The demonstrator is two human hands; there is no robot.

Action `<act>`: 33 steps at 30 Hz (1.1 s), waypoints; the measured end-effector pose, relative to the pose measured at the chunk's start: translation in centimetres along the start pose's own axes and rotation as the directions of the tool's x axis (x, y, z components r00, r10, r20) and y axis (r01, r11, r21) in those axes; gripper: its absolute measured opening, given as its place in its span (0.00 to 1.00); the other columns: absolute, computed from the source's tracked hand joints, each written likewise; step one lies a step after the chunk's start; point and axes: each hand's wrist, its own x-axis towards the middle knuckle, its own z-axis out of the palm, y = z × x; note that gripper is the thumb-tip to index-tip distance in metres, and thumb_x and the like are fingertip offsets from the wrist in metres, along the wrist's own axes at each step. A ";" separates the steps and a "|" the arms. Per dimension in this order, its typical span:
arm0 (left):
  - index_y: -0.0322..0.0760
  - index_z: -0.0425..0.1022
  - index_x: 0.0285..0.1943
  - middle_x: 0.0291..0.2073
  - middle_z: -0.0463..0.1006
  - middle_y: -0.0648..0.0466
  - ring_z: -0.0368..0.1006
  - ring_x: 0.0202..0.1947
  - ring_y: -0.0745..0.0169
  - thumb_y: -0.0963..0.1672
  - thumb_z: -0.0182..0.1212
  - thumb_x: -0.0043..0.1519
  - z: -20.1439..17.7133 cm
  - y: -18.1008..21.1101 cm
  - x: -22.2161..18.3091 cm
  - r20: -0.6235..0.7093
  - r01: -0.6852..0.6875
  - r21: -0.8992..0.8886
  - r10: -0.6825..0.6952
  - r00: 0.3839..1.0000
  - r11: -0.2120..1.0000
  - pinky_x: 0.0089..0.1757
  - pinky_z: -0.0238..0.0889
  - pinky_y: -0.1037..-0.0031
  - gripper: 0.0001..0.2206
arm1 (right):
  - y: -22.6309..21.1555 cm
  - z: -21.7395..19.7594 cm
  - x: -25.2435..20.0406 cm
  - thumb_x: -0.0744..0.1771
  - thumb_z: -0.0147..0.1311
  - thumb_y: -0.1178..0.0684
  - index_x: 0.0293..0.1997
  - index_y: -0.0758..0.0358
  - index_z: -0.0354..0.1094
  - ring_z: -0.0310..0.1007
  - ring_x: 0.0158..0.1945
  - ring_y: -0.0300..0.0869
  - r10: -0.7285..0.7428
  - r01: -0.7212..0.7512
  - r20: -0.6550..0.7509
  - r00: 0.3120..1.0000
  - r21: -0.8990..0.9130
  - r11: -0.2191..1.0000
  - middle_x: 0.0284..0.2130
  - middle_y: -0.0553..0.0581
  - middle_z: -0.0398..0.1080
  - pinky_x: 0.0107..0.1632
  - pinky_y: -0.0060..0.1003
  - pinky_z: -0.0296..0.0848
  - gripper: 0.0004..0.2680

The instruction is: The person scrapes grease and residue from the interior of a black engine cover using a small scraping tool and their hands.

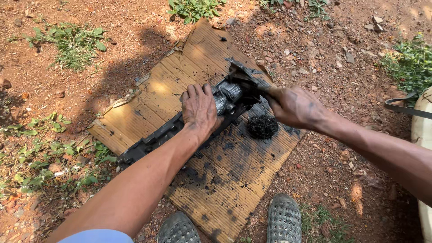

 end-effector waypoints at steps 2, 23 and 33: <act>0.27 0.63 0.57 0.47 0.68 0.42 0.62 0.50 0.47 0.62 0.75 0.41 -0.1 0.1 0.6 0.123 -0.011 -0.009 0.012 0.992 1.000 0.51 0.59 0.59 0.46 | 0.9 -1.5 0.3 0.71 0.36 0.50 0.71 0.44 0.55 0.49 0.09 0.35 0.039 -0.044 0.035 0.999 0.150 0.988 0.13 0.54 0.63 0.11 0.33 0.54 0.18; 0.30 0.61 0.60 0.38 0.78 0.38 0.77 0.41 0.38 0.57 0.76 0.47 -2.3 -1.0 1.5 0.356 0.071 -0.273 0.032 0.934 0.959 0.44 0.72 0.54 0.41 | 7.3 4.4 -4.8 0.70 0.41 0.53 0.71 0.48 0.56 0.62 0.19 0.36 -0.138 0.137 0.013 0.990 0.031 0.990 0.37 0.60 0.67 0.17 0.30 0.67 0.19; 0.28 0.63 0.59 0.36 0.79 0.38 0.76 0.40 0.34 0.59 0.77 0.44 -0.1 -2.4 2.9 0.347 0.048 -0.222 0.033 0.937 0.974 0.45 0.70 0.51 0.43 | 13.3 31.1 -5.2 0.70 0.36 0.63 0.62 0.64 0.60 0.66 0.24 0.38 0.080 -0.083 0.032 0.996 0.095 0.992 0.46 0.68 0.63 0.23 0.29 0.74 0.13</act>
